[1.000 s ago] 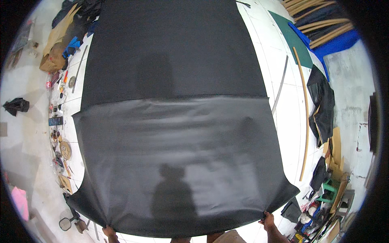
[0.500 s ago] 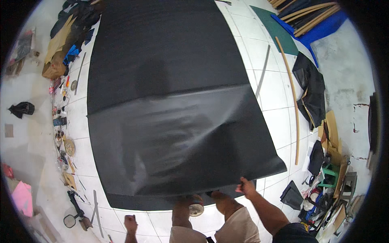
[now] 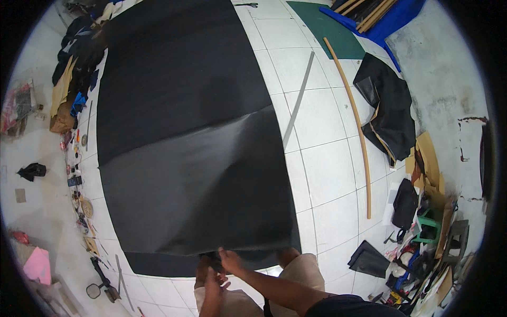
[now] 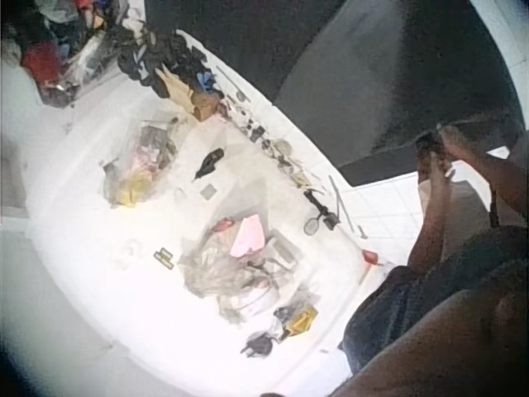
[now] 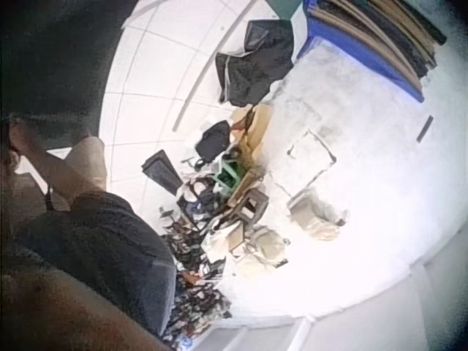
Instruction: The person spreads a large black fabric on the floor, measures it with a ruler, and folds it into a smaller rectangular shape.
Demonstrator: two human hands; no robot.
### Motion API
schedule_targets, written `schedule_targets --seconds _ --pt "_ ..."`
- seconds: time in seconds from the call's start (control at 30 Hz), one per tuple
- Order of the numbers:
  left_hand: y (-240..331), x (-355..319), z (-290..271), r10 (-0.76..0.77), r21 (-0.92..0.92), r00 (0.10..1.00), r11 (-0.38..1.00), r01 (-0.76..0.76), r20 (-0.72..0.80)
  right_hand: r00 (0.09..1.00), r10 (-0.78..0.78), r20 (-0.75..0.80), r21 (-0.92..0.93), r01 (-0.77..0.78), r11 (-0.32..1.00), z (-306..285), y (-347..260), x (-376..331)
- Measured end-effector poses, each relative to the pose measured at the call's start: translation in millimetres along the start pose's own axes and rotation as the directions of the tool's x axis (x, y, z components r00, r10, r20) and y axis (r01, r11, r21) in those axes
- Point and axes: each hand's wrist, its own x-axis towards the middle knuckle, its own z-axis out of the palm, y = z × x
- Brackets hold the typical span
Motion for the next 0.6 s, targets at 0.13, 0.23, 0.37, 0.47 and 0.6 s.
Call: schedule_targets --seconds 0.13,0.23,0.37,0.47,0.6 --pt "5 28 58 0.092 -0.286 0.990 0.956 -0.058 0.106 0.882 -0.157 0.444 -0.240 0.287 0.927 -68 -23 -3" --pt "-1 55 60 0.100 -0.014 0.989 0.995 -0.102 -0.107 0.628 -0.096 0.772 -0.211 0.396 0.894 -171 -28 -16" --pt "11 45 125 0.212 0.293 0.950 0.946 -0.140 -0.230 0.914 -0.059 0.402 -0.278 0.183 0.943 -376 -11 -17" --pt "27 29 161 0.148 0.374 0.967 0.926 -0.061 -0.207 0.966 -0.225 0.129 -0.717 0.248 0.651 -536 -14 -27" --pt "56 29 201 0.297 0.477 0.949 0.853 -0.214 -0.105 0.900 0.162 -0.405 -0.649 -0.408 0.642 -624 -39 -38"
